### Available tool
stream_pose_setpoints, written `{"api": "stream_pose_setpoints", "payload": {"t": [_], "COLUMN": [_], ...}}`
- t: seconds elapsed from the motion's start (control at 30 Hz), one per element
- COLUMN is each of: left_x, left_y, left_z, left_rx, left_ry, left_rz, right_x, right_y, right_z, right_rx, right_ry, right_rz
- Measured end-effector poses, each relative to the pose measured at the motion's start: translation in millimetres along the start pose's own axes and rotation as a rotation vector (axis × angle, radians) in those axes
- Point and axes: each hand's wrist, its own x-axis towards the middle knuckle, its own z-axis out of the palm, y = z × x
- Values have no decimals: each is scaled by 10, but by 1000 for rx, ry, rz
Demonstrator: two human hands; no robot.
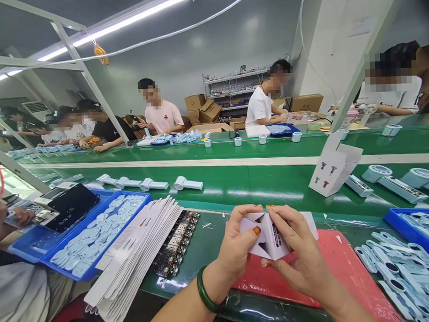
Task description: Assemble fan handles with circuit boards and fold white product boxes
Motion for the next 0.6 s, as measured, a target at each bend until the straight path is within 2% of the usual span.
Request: {"api": "stream_pose_setpoints", "payload": {"t": [0.17, 0.27, 0.37, 0.47, 0.53, 0.6], "left_x": [45, 82, 96, 96, 106, 135], "left_y": [-75, -73, -40, -37, -67, -105], "left_z": [-63, -63, -37, -26, -54, -112], "left_rx": [10, 34, -61, -159, -118, 55], "left_ry": [-33, -39, -77, -93, -140, -199], "left_rz": [49, 22, -16, 18, 58, 96], "right_x": [-11, -45, -73, -64, -59, -91], "right_y": [26, 55, 80, 82, 68, 52], "right_z": [16, 28, 19, -14, -39, -45], "right_rx": [33, 27, 31, 6, -45, -98], "right_ry": [-6, -5, -11, -14, 9, 113], "right_rz": [55, 77, 91, 120, 133, 168]}}
